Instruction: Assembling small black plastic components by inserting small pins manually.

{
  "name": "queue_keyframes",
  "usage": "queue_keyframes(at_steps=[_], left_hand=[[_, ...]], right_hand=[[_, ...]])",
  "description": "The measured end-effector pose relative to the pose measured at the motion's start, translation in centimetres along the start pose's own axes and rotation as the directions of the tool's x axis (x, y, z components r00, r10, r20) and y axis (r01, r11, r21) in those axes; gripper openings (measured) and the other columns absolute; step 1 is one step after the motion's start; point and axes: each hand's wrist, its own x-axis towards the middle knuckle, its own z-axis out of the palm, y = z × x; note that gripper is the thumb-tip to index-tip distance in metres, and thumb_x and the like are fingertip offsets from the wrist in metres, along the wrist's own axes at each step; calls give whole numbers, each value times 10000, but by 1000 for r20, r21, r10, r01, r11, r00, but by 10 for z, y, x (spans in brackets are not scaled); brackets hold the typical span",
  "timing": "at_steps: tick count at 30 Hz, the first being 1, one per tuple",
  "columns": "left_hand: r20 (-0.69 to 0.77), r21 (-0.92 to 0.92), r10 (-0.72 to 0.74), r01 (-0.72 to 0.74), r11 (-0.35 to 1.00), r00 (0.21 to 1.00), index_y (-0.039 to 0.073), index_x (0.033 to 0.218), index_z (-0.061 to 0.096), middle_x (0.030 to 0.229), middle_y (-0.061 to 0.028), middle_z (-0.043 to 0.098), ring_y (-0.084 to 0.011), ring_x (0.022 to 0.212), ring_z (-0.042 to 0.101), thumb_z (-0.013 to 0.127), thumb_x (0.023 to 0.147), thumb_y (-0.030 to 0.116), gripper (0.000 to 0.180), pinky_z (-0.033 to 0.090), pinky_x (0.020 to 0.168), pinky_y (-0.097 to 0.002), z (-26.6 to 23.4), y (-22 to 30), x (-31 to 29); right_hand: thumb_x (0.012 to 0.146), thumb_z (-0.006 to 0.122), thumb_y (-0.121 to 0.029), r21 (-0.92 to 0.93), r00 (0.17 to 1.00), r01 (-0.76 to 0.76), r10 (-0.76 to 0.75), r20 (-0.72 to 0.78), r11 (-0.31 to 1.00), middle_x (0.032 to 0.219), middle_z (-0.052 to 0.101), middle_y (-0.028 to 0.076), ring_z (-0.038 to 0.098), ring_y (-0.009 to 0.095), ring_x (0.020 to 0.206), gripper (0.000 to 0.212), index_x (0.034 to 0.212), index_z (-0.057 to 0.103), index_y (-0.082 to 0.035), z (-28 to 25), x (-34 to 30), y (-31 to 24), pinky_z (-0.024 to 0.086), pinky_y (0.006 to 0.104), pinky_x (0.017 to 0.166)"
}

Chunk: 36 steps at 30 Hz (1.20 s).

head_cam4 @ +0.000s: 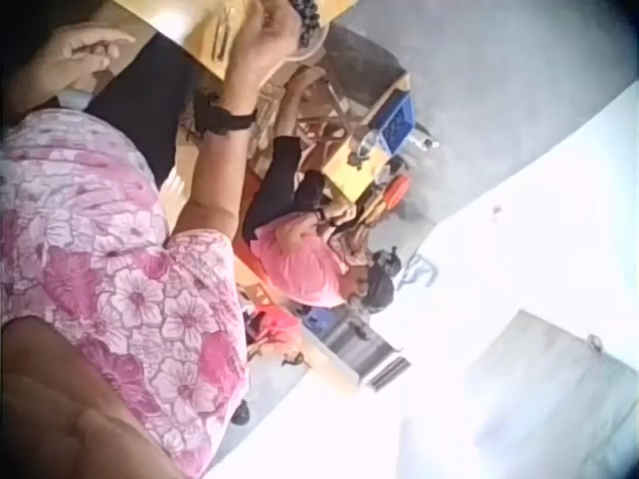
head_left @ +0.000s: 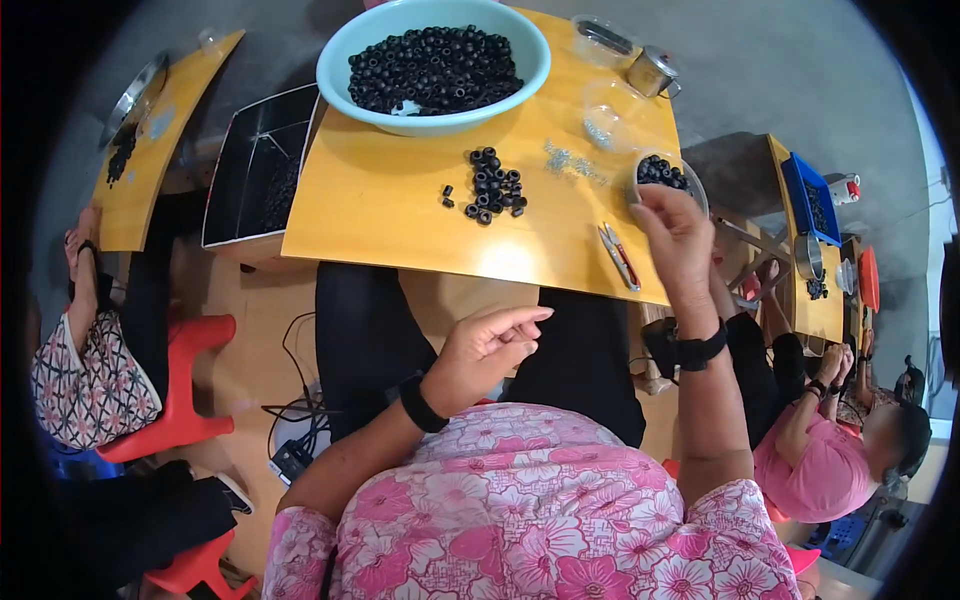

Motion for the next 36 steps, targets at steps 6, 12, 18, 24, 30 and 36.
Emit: queue_keyframes(at_steps=[6,12,18,24,30,36], left_hand=[[-58,5,63,-63,998,996,27,1231,582,919,2,549,-43,762,509,560,876,-26,360,448,707,-187,-3,-5,7],[-63,91,141,-135,987,988,47,1202,607,893,1,552,-44,730,513,567,854,-28,358,452,687,-191,0,-28,6],[-51,148,131,-122,981,990,63,1194,616,871,-6,559,-48,732,517,567,840,-26,369,449,692,-190,-2,-30,7],[-65,115,140,-131,985,988,56,1193,615,873,-12,563,-52,736,526,568,840,-22,365,454,697,-191,-2,-29,8],[-76,111,120,-111,988,990,44,1193,612,887,-17,564,-56,759,532,562,839,-32,365,456,714,-191,-2,-26,8],[-68,88,116,-110,990,991,45,1192,612,886,-11,557,-51,756,531,559,835,-50,373,456,713,-190,-1,-25,7]], right_hand=[[744,688,-23,35,961,23,-32,274,999,820,624,109,617,208,695,226,969,669,-43,65,-1,-37,499,305,639],[732,665,-28,40,935,70,-80,346,997,858,634,144,629,288,764,231,963,669,-31,94,12,-38,506,363,696],[733,654,-55,-66,918,65,-34,395,996,884,637,154,622,325,826,214,944,678,-29,103,14,-27,491,393,766],[731,667,-80,-92,916,40,0,400,995,890,637,163,618,338,839,225,950,681,-30,104,13,-23,488,399,779],[727,697,-60,-65,923,48,-19,385,997,854,629,139,618,277,782,237,960,676,-26,104,12,-21,495,348,729],[722,723,-44,-120,921,134,-79,380,984,826,623,115,620,229,723,231,947,673,-19,103,10,-18,502,311,680]])
